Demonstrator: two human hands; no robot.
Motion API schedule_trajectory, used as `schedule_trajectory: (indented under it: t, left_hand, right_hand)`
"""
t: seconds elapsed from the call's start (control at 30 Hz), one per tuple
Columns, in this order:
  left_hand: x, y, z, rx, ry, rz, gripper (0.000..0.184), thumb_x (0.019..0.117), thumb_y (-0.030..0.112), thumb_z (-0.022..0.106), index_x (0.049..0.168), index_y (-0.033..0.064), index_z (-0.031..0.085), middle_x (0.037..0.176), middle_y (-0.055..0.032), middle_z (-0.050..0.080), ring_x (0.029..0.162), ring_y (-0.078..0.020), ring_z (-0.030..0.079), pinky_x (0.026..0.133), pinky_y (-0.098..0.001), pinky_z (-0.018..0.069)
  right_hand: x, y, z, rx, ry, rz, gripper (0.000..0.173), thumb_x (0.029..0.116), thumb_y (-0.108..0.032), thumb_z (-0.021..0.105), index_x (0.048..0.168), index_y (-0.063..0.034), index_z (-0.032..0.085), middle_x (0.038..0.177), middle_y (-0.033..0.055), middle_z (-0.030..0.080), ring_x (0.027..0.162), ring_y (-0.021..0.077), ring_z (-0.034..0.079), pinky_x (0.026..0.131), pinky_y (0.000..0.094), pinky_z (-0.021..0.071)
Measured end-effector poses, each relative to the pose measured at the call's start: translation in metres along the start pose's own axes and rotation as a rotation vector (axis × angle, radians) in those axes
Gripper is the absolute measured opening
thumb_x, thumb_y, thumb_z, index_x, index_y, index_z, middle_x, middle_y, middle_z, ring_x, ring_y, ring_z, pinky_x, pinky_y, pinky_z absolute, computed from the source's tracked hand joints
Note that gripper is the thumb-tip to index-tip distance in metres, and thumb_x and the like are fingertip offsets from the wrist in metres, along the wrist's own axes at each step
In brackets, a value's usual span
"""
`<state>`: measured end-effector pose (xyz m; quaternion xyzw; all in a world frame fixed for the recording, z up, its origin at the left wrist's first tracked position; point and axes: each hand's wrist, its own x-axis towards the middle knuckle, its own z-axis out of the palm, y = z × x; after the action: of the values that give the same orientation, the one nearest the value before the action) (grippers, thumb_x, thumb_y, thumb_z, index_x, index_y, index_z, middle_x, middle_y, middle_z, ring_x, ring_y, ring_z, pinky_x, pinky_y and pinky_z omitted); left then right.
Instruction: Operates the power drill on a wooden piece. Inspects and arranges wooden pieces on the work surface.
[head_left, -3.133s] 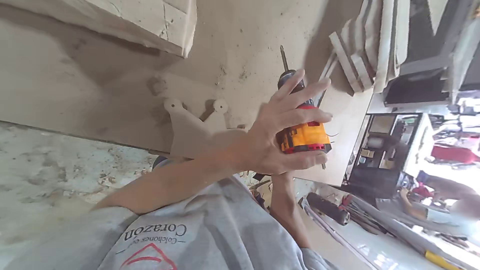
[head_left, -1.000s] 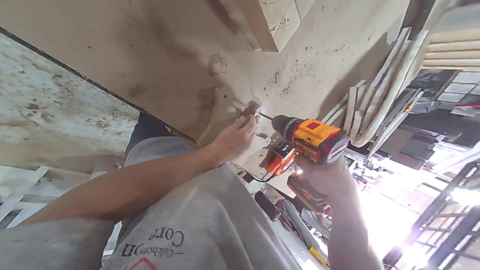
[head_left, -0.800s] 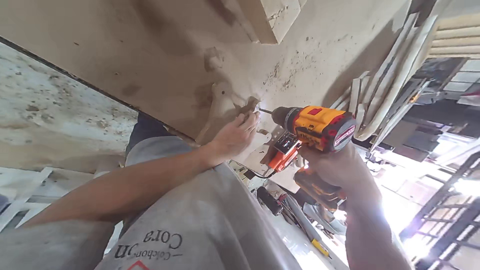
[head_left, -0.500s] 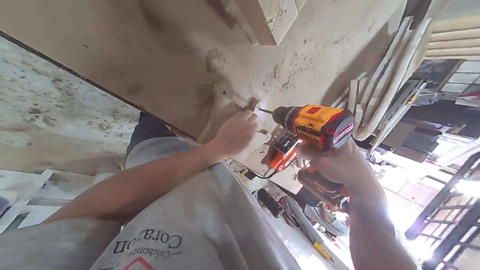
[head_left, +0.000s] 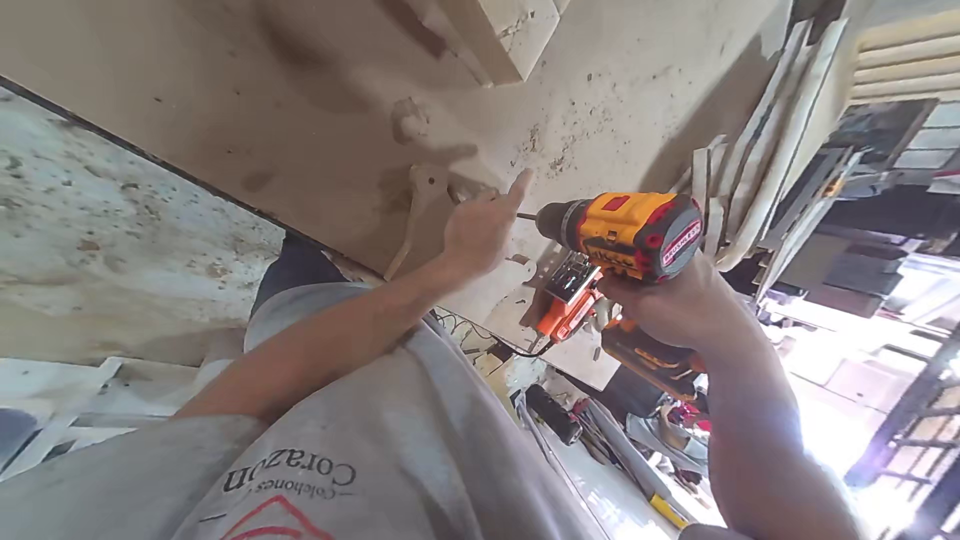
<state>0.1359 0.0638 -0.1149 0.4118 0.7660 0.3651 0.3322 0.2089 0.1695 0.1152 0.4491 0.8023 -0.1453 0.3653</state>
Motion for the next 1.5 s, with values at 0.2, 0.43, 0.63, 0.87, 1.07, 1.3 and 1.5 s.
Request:
schedule_trajectory:
  t: [0.2, 0.43, 0.63, 0.87, 1.07, 1.3, 1.5]
  left_hand:
    - [0.0, -0.001, 0.005, -0.012, 0.06, 0.009, 0.056, 0.0995, 0.016, 0.057, 0.154, 0.0236, 0.048, 0.1, -0.0128, 0.072, 0.088, -0.0324, 0.071, 0.07, -0.0468, 0.0579]
    - [-0.004, -0.008, 0.015, -0.13, 0.163, 0.263, 0.028, 0.0975, 0.009, 0.062, 0.124, 0.0069, 0.07, 0.101, -0.0139, 0.073, 0.101, -0.0318, 0.069, 0.091, -0.0463, 0.0559]
    - [-0.005, -0.003, 0.022, 0.076, -0.209, 0.69, 0.027, 0.1009, 0.002, 0.051, 0.121, 0.0045, 0.068, 0.12, -0.0157, 0.069, 0.117, -0.0344, 0.065, 0.099, -0.0496, 0.0517]
    - [-0.015, 0.003, 0.001, 0.205, -0.436, 0.581, 0.026, 0.1045, 0.011, 0.049, 0.118, -0.0017, 0.067, 0.117, -0.0216, 0.068, 0.111, -0.037, 0.065, 0.095, -0.0502, 0.0507]
    - [-0.015, 0.003, -0.003, 0.174, -0.426, 0.562, 0.028, 0.1057, 0.014, 0.05, 0.115, -0.0034, 0.069, 0.113, -0.0222, 0.07, 0.11, -0.0368, 0.066, 0.097, -0.0483, 0.0505]
    - [-0.013, 0.009, -0.012, 0.185, -0.529, 0.498, 0.03, 0.1075, 0.014, 0.044, 0.118, -0.0044, 0.066, 0.115, -0.0238, 0.069, 0.11, -0.0376, 0.066, 0.097, -0.0501, 0.0488]
    - [-0.011, 0.007, -0.001, 0.195, -0.524, 0.516, 0.031, 0.1069, 0.012, 0.043, 0.121, -0.0058, 0.064, 0.119, -0.0261, 0.067, 0.114, -0.0404, 0.064, 0.097, -0.053, 0.0497]
  right_hand:
    - [-0.006, 0.004, 0.004, -0.052, 0.052, -0.033, 0.025, 0.0832, -0.041, 0.072, 0.099, -0.0223, 0.069, 0.086, -0.0034, 0.069, 0.081, 0.0104, 0.068, 0.073, 0.0459, 0.0557]
    - [-0.055, 0.016, 0.005, 0.157, 0.335, -0.084, 0.049, 0.0792, -0.038, 0.077, 0.118, -0.0118, 0.065, 0.1, -0.0057, 0.072, 0.088, 0.0013, 0.07, 0.079, 0.0295, 0.0618]
    - [-0.052, -0.015, 0.013, 0.276, 0.372, -0.243, 0.05, 0.0805, -0.035, 0.08, 0.119, -0.0075, 0.064, 0.103, -0.0056, 0.073, 0.093, -0.0003, 0.07, 0.083, 0.0242, 0.0616]
    - [-0.013, -0.051, 0.032, 0.156, 0.248, -0.273, 0.04, 0.078, -0.038, 0.077, 0.107, -0.0119, 0.068, 0.091, -0.008, 0.072, 0.084, -0.0019, 0.069, 0.077, 0.0255, 0.0606]
    - [-0.004, -0.058, 0.034, 0.106, 0.235, -0.265, 0.04, 0.0769, -0.041, 0.076, 0.106, -0.0142, 0.068, 0.091, -0.0078, 0.071, 0.085, -0.0021, 0.068, 0.078, 0.0264, 0.059]
    - [0.0, -0.056, 0.04, 0.211, 0.21, -0.32, 0.035, 0.0792, -0.035, 0.076, 0.106, -0.0138, 0.067, 0.09, -0.0092, 0.072, 0.079, -0.0027, 0.069, 0.073, 0.0228, 0.0612]
    - [-0.001, -0.058, 0.037, 0.145, 0.221, -0.308, 0.037, 0.0782, -0.039, 0.076, 0.105, -0.0147, 0.068, 0.091, -0.0093, 0.071, 0.085, -0.0039, 0.068, 0.077, 0.0235, 0.0595]
